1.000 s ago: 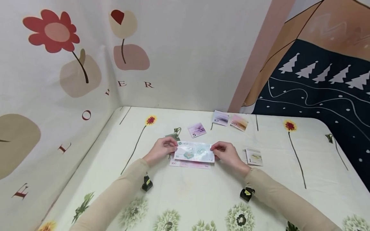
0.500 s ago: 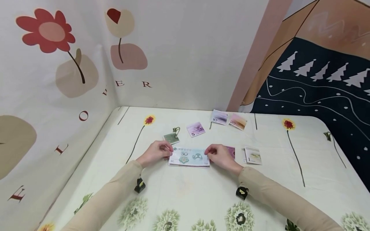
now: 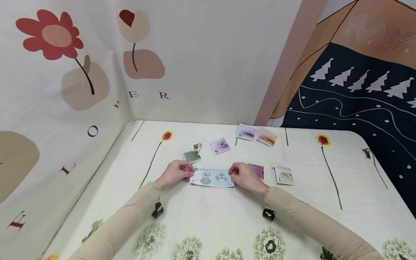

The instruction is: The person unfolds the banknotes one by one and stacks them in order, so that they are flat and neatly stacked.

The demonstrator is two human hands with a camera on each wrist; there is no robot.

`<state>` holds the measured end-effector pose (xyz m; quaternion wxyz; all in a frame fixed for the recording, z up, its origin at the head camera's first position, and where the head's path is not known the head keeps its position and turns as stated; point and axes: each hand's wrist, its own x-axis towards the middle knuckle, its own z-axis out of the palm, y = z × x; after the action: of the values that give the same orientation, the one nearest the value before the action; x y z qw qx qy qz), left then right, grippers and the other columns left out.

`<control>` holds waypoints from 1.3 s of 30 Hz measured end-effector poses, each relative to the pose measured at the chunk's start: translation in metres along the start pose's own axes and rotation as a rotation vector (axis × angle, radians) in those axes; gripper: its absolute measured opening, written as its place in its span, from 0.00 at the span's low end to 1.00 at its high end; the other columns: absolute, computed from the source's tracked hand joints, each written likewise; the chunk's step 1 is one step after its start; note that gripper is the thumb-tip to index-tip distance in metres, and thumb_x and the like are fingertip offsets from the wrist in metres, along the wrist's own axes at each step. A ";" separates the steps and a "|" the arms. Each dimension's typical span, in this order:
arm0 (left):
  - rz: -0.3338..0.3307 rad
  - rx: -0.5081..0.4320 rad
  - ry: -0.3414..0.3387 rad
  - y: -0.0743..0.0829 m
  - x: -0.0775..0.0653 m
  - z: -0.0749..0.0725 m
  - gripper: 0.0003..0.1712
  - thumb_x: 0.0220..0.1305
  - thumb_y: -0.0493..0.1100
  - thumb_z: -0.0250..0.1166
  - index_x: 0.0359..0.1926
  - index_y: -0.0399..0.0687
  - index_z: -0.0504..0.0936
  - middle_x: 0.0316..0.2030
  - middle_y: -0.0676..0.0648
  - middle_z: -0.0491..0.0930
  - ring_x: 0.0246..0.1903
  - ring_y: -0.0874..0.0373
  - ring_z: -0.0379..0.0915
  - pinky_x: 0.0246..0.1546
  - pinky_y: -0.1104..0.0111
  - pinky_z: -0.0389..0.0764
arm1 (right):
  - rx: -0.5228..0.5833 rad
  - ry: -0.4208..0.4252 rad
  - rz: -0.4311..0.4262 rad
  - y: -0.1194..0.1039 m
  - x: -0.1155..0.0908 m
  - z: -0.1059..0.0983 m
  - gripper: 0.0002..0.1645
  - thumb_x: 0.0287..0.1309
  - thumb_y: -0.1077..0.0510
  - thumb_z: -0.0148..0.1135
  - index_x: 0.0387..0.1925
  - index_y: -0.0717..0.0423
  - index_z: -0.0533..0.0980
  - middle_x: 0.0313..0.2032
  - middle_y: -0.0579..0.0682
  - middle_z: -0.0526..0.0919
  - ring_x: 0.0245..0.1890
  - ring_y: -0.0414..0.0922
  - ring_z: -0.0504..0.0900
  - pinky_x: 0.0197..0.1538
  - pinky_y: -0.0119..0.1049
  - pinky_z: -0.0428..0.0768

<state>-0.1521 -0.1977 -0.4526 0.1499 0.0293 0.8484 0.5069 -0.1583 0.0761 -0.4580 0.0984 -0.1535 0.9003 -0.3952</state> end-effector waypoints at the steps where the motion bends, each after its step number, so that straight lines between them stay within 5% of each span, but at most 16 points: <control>1: 0.002 0.011 0.003 0.000 0.000 0.000 0.03 0.57 0.26 0.65 0.34 0.32 0.82 0.26 0.45 0.82 0.25 0.59 0.78 0.29 0.67 0.82 | -0.004 -0.002 0.002 0.000 0.000 0.000 0.09 0.48 0.72 0.58 0.27 0.57 0.78 0.22 0.44 0.74 0.24 0.40 0.71 0.31 0.32 0.70; 11: -0.058 0.066 0.026 0.002 0.003 0.002 0.04 0.56 0.28 0.67 0.34 0.34 0.84 0.26 0.47 0.82 0.24 0.60 0.77 0.28 0.71 0.81 | -0.061 -0.020 -0.090 -0.002 -0.002 -0.001 0.07 0.46 0.72 0.57 0.27 0.60 0.75 0.23 0.46 0.72 0.24 0.41 0.68 0.29 0.32 0.67; 39: -0.075 0.071 0.039 0.004 -0.002 0.004 0.05 0.58 0.28 0.66 0.36 0.35 0.85 0.29 0.46 0.81 0.27 0.58 0.77 0.29 0.70 0.81 | -0.001 -0.117 -0.017 0.004 -0.002 -0.004 0.08 0.51 0.67 0.67 0.32 0.56 0.75 0.22 0.46 0.70 0.23 0.40 0.66 0.28 0.32 0.64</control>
<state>-0.1499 -0.1929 -0.4507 0.1509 -0.0072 0.8691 0.4710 -0.1588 0.0818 -0.4588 0.1474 -0.1838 0.8919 -0.3860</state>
